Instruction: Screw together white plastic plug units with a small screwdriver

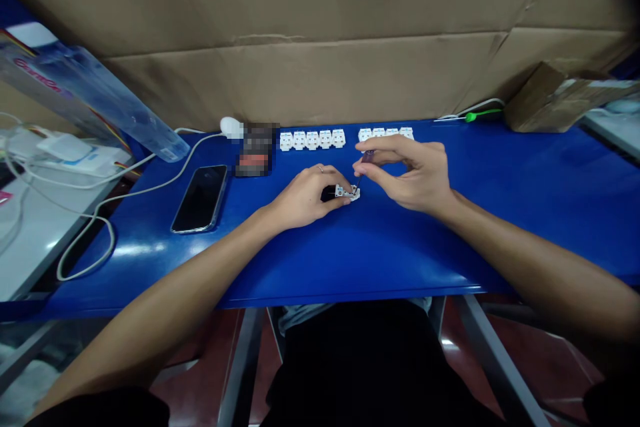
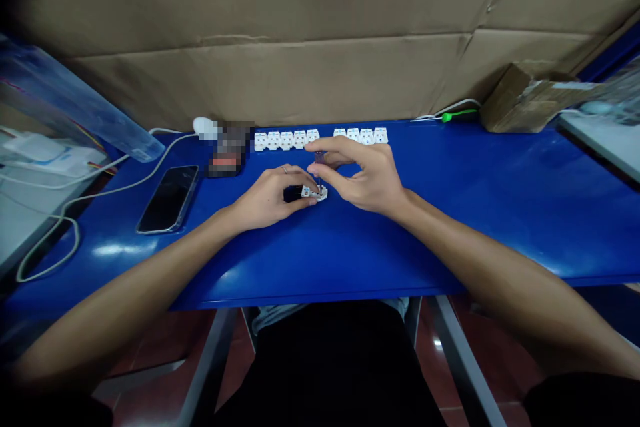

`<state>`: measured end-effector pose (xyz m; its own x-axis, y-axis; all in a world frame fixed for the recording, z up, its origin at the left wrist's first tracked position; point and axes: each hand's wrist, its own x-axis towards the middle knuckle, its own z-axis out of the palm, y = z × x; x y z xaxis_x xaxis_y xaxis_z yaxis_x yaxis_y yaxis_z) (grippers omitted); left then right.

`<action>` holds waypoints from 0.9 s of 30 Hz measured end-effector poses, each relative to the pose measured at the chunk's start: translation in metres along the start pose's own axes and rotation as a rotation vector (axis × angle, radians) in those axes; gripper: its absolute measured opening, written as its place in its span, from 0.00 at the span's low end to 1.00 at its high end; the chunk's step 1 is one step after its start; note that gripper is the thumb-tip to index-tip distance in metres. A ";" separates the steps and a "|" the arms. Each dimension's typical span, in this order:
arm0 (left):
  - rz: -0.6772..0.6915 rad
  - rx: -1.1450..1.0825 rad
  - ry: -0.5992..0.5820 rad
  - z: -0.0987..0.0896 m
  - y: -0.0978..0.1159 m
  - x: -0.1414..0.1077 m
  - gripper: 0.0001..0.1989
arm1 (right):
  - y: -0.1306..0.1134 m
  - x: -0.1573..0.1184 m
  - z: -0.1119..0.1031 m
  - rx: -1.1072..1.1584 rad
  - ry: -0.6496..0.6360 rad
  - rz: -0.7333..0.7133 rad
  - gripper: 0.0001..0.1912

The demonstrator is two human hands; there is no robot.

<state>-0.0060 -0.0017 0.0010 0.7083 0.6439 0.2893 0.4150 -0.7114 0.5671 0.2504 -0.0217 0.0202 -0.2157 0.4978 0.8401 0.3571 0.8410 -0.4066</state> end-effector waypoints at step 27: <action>0.030 -0.033 0.003 0.000 0.002 -0.001 0.06 | -0.008 0.000 0.001 0.130 -0.056 0.108 0.12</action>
<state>-0.0060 -0.0038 0.0024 0.7187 0.6230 0.3089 0.3741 -0.7208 0.5835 0.2470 -0.0281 0.0234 -0.2340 0.5950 0.7689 0.2608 0.8003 -0.5399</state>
